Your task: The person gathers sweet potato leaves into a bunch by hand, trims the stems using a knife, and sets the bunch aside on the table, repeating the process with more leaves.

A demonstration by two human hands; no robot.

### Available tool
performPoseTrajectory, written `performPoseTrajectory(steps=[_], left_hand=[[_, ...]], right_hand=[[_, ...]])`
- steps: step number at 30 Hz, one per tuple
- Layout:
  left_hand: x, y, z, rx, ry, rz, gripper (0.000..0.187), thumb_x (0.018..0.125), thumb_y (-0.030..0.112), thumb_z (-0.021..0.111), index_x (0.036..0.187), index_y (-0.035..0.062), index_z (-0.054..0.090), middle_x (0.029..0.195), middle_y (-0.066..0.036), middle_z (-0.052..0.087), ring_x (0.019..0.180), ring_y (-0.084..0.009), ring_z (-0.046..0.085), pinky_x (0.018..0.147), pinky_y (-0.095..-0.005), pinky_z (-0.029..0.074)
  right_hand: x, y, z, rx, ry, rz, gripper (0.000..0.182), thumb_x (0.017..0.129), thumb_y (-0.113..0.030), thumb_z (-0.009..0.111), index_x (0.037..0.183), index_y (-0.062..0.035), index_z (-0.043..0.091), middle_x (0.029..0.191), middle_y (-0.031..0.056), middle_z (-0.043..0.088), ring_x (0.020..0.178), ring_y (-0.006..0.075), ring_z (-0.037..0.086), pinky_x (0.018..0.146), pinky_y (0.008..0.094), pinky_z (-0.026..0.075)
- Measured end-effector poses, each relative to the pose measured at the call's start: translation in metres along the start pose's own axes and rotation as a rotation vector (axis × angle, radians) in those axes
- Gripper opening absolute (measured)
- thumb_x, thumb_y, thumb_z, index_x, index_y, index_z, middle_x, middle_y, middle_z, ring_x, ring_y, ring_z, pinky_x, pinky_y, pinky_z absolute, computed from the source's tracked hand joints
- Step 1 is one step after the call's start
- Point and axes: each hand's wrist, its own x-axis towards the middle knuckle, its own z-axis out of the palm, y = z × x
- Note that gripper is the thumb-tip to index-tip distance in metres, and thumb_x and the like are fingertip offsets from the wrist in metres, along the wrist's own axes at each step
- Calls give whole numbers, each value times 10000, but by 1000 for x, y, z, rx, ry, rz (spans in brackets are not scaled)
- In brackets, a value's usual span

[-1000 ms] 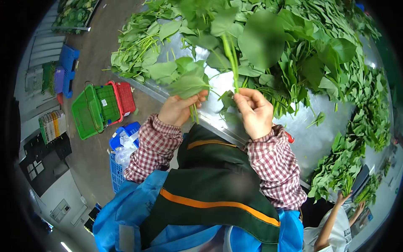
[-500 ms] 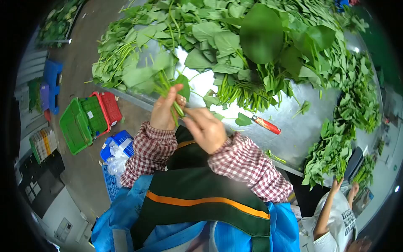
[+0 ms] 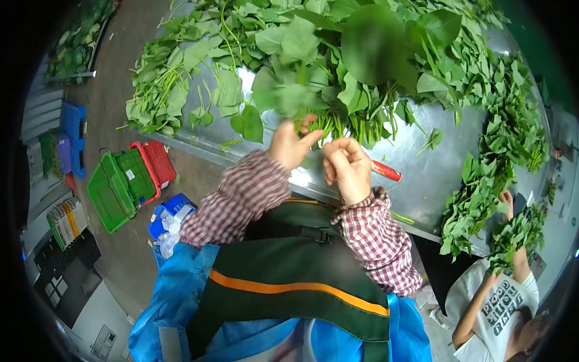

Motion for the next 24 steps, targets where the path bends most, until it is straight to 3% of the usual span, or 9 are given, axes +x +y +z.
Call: performPoseTrajectory(steps=[3,6,8,10,12,13,18,21,24], left_hand=[[29,3,21,183,-36,-19,377,687,183,705,933,-38,523,776,-208,593,725,-361,580,665,-416,463],[25,10,11,-160,77,104,369,731,165,676,998,-15,498,797,-152,603,711,-267,597,632,-367,477],[3,34,-37,-603,-175,-247,265,797,172,622,981,13,518,845,-87,579,758,-165,570,718,-327,484],[-12,44,-53,-1018,45,-412,212,859,146,537,1045,55,490,851,-68,547,720,-167,551,685,-340,491],[-17,38,-56,-1039,70,-569,246,873,156,513,1095,65,458,891,-74,540,743,-171,547,688,-348,492],[-15,34,-58,-1049,77,-633,263,880,161,501,1120,70,443,912,-77,536,755,-173,545,689,-351,493],[-37,9,-53,-1145,-52,-394,303,882,133,488,1168,60,417,913,-90,547,805,-189,553,722,-349,495],[-42,34,-34,-1080,-91,-515,274,867,114,513,1123,34,458,986,-107,556,837,-191,558,713,-329,485],[-47,38,-1,-800,-168,-272,219,864,100,515,1055,-6,494,954,-110,576,850,-189,566,728,-324,483]], right_hand=[[9,29,-36,-425,143,-142,138,806,-144,609,797,-20,549,620,-29,518,491,24,411,442,181,342],[14,39,-65,-641,299,-239,135,789,-129,618,822,-20,545,620,-24,525,495,40,426,457,194,359],[14,26,-67,-650,396,-363,156,776,-128,624,855,-23,539,680,15,547,472,64,446,450,219,375],[25,18,-71,-838,476,-363,249,748,-140,641,930,-21,520,874,103,525,594,164,526,539,248,434],[53,27,-77,-1240,650,-777,281,741,-140,645,951,-10,510,894,121,510,658,201,533,581,255,441],[58,30,-79,-1325,624,-669,284,739,-153,661,922,16,522,832,95,536,599,147,522,542,240,429],[25,-9,-75,-141,289,7,212,808,-159,619,915,17,573,689,-11,560,528,23,451,490,168,376],[25,-9,-70,-307,301,-256,190,809,-146,610,923,1,573,700,0,571,536,37,479,474,187,386],[-2,-13,-28,-849,33,-716,279,744,-33,606,1018,-42,558,837,106,535,555,103,514,500,228,407]])
